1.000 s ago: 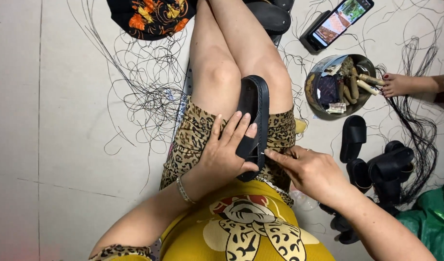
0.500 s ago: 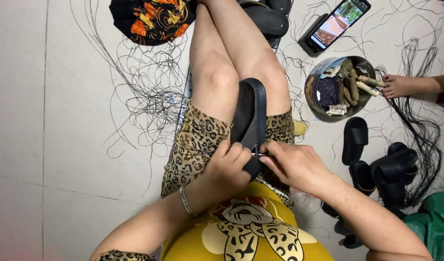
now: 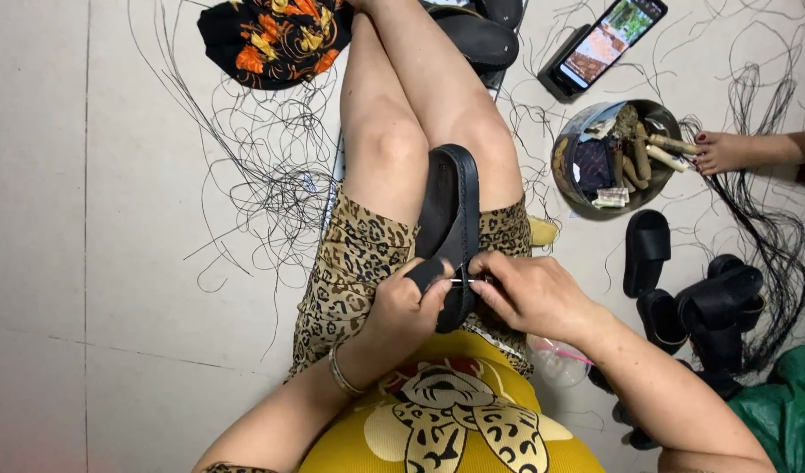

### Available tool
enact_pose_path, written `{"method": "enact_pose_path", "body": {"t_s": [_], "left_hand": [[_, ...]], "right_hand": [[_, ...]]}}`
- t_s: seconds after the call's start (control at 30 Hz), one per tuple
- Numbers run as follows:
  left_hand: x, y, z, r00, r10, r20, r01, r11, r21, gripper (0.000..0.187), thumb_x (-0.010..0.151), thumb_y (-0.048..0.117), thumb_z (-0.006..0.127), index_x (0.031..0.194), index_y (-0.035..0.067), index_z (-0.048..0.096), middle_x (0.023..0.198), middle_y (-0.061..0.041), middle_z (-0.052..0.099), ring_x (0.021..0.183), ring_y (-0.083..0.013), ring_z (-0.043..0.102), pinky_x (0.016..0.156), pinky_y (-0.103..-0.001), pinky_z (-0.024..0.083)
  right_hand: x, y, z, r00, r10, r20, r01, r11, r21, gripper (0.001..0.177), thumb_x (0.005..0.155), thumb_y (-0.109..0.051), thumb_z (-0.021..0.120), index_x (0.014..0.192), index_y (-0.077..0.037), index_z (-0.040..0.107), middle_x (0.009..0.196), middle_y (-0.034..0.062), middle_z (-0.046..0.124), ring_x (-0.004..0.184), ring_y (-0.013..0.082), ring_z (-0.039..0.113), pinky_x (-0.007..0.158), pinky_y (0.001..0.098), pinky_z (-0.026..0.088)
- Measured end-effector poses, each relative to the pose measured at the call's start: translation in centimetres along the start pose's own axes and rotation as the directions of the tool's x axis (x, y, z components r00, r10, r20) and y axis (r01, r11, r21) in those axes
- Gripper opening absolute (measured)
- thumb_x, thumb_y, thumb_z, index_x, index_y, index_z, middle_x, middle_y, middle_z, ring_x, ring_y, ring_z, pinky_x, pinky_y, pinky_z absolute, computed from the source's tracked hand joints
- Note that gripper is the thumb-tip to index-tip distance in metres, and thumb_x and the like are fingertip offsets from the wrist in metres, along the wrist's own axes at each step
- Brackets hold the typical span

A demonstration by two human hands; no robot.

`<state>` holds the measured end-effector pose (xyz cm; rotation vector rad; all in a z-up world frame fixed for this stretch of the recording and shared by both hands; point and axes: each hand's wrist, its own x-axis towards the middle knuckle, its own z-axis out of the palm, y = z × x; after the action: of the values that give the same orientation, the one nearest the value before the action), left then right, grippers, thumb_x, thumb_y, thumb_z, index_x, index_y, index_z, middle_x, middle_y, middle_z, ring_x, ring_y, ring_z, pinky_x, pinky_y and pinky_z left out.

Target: Hand-stitching the straps onto black sandals using a needle and thread while sitting on the floor.

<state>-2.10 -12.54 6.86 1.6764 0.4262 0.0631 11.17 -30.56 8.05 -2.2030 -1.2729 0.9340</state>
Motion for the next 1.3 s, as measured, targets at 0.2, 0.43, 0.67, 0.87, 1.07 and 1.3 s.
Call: {"method": "enact_pose_path", "body": {"t_s": [0.2,0.43,0.67,0.87,1.07,1.3], "left_hand": [[-0.1,1.1,0.4,0.998,0.050,0.023,-0.055,0.888,0.456,0.023,0.098,0.014,0.059,0.084,-0.003,0.065,0.058,-0.013,0.060,0.051,-0.0298,0.068,0.042,-0.033,0.052],[0.4,3.6,0.2,0.976,0.091,0.198,-0.156,0.926,0.345,0.017,0.096,0.000,0.053,0.096,-0.016,0.061,0.064,-0.023,0.062,0.052,-0.0352,0.069,0.045,-0.037,0.056],[-0.4,0.8,1.2,0.993,0.120,0.017,-0.119,0.941,0.316,0.034,0.093,-0.001,0.054,0.126,-0.009,0.059,0.077,-0.027,0.068,0.064,-0.0439,0.072,0.047,-0.044,0.061],[-0.3,-1.6,1.1,0.953,0.131,0.274,-0.211,0.934,0.287,0.019,0.094,0.004,0.058,0.106,-0.008,0.068,0.062,-0.012,0.064,0.044,-0.0193,0.062,0.042,-0.026,0.052],[1.9,3.5,-0.9,0.971,0.153,0.185,-0.204,0.932,0.299,0.020,0.095,0.002,0.058,0.106,-0.013,0.066,0.059,-0.012,0.063,0.040,-0.0186,0.061,0.038,-0.026,0.047],[0.3,0.3,0.4,0.946,0.266,0.184,-0.313,0.896,0.316,0.062,0.088,0.001,0.066,0.144,-0.014,0.043,0.079,-0.007,0.064,0.055,-0.0134,0.051,0.042,-0.021,0.043]], "right_hand": [[-0.7,-0.2,1.1,0.980,-0.012,-0.196,0.020,0.999,0.035,0.038,0.092,-0.024,0.068,0.126,-0.011,0.059,0.072,0.0155,0.076,0.065,0.0313,0.077,0.060,0.0438,0.061],[-0.4,-2.6,-2.0,0.972,-0.198,-0.129,0.156,0.949,-0.275,0.024,0.094,-0.015,0.066,0.114,-0.003,0.073,0.083,0.0179,0.078,0.066,0.0273,0.077,0.056,0.0337,0.062],[0.7,-3.0,-4.9,0.981,-0.159,0.107,0.180,0.956,-0.231,0.025,0.094,-0.012,0.063,0.113,-0.002,0.076,0.083,0.0201,0.079,0.063,0.0278,0.079,0.056,0.0347,0.066],[-0.7,-1.2,-1.5,0.982,-0.135,-0.133,0.118,0.985,-0.130,0.036,0.097,-0.019,0.059,0.131,-0.009,0.069,0.075,0.0139,0.076,0.058,0.0224,0.074,0.048,0.0310,0.061],[-1.6,-3.9,-6.9,0.996,0.045,0.072,-0.036,0.993,-0.114,0.049,0.090,-0.009,0.059,0.139,-0.010,0.062,0.083,0.0246,0.077,0.067,0.0403,0.078,0.055,0.0539,0.063],[-4.7,3.1,-1.8,0.846,0.494,0.199,-0.532,0.802,0.271,0.065,0.076,-0.020,0.080,0.140,-0.023,0.065,0.086,0.0032,0.085,0.063,0.0142,0.074,0.058,0.0286,0.059]]}}
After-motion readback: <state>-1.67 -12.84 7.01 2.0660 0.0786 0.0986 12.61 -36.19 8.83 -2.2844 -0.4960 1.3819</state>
